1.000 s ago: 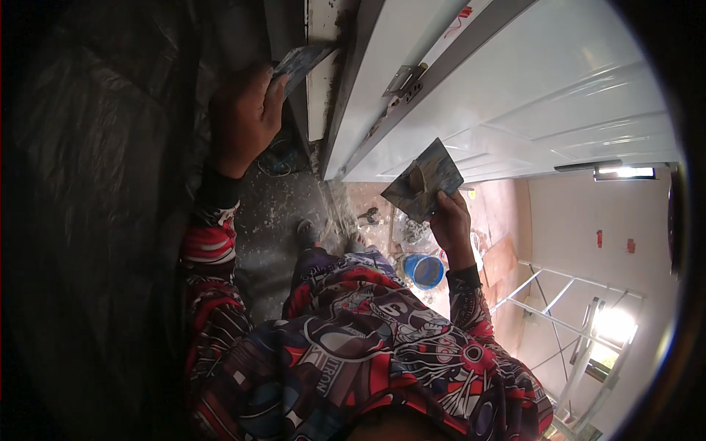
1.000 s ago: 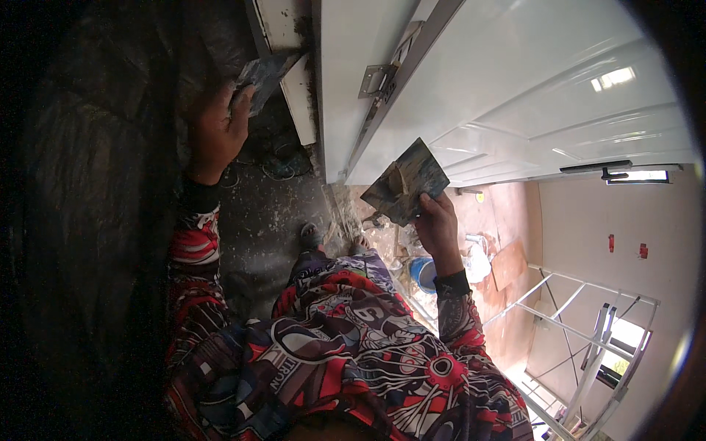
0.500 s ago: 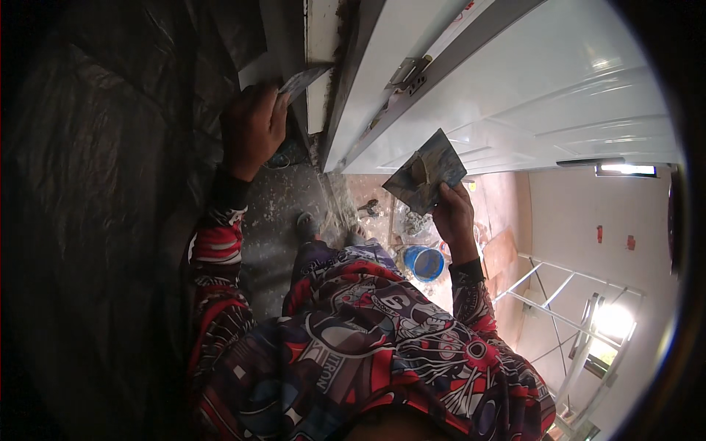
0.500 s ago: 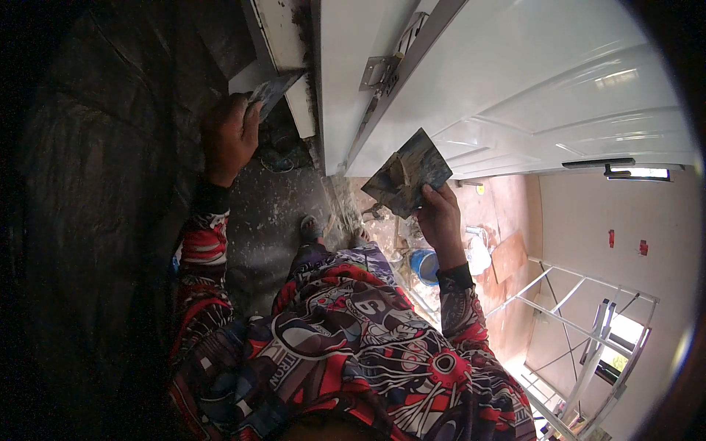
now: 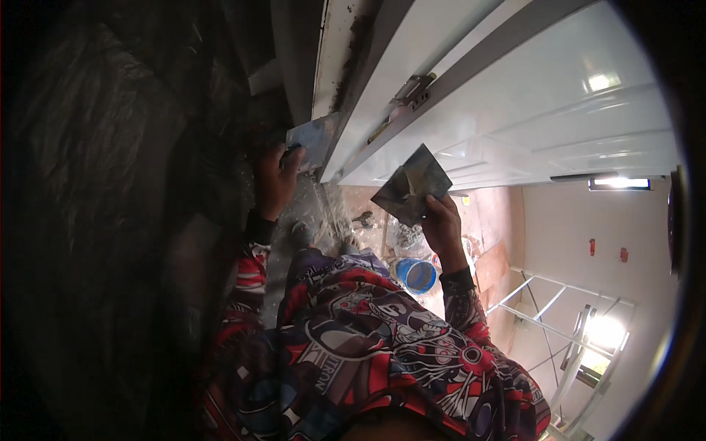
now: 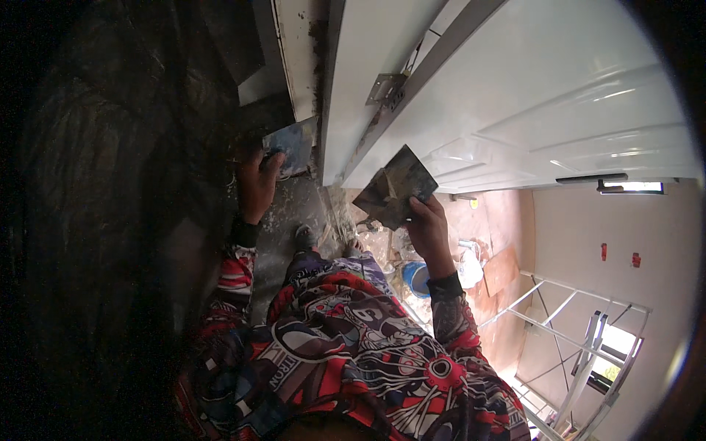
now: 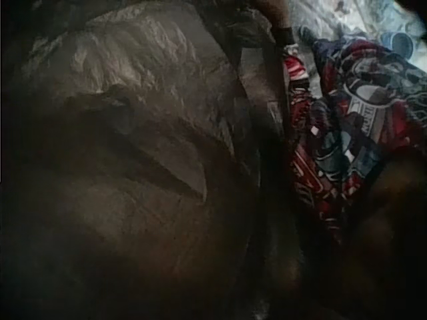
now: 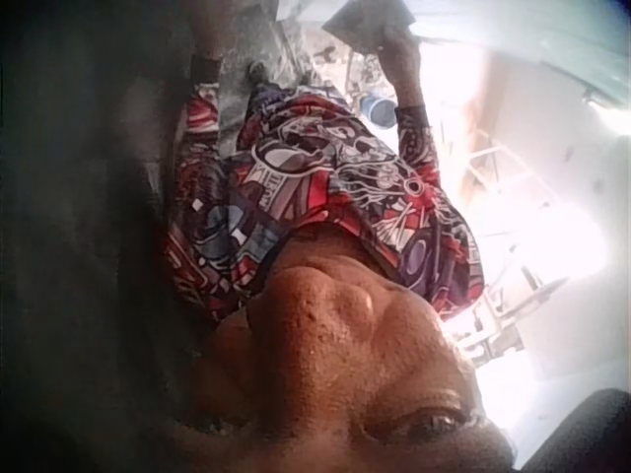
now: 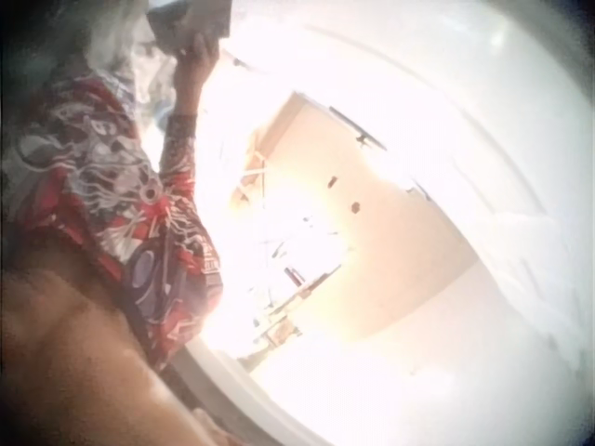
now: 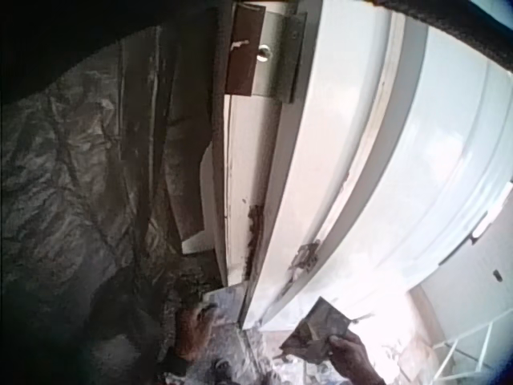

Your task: The person applies plaster along a door frame using putty knives, gathers more plaster mixture from a board using the putty knives, and applies the plaster mixture to the door frame and surrounding wall.

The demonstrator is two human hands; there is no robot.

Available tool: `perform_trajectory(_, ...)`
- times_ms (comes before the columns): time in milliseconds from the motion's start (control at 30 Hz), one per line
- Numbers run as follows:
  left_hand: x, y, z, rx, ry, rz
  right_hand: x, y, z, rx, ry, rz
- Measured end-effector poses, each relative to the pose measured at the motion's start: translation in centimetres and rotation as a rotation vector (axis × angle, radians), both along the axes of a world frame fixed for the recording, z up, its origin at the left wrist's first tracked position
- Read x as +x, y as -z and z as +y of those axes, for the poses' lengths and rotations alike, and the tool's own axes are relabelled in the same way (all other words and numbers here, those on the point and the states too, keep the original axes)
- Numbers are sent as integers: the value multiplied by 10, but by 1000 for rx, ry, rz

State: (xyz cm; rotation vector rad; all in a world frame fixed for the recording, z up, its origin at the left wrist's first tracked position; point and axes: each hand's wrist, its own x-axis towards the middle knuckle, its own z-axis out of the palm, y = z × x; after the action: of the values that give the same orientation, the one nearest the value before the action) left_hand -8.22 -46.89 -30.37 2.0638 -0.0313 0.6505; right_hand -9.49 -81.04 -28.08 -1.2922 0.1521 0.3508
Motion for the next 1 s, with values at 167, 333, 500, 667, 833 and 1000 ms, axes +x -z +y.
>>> perform_trajectory(167,-37,0,-29,-308,94,185,2,2,1,-526,-141,-303)
perform_trajectory(333,-42,-25,-52,-27,331,-33,9,-12,11,-34,32,12)
perform_trajectory(500,-44,-33,-60,179,467,-40,2,-15,13,-39,56,-19)
perform_trajectory(667,-47,-39,-65,228,496,-34,0,-18,19,-26,63,-32)
perform_trajectory(833,-49,-40,-82,222,539,20,2,-15,15,-103,44,-69)
perform_trajectory(1000,-53,-12,-77,224,578,38,9,-10,21,-76,32,-15)
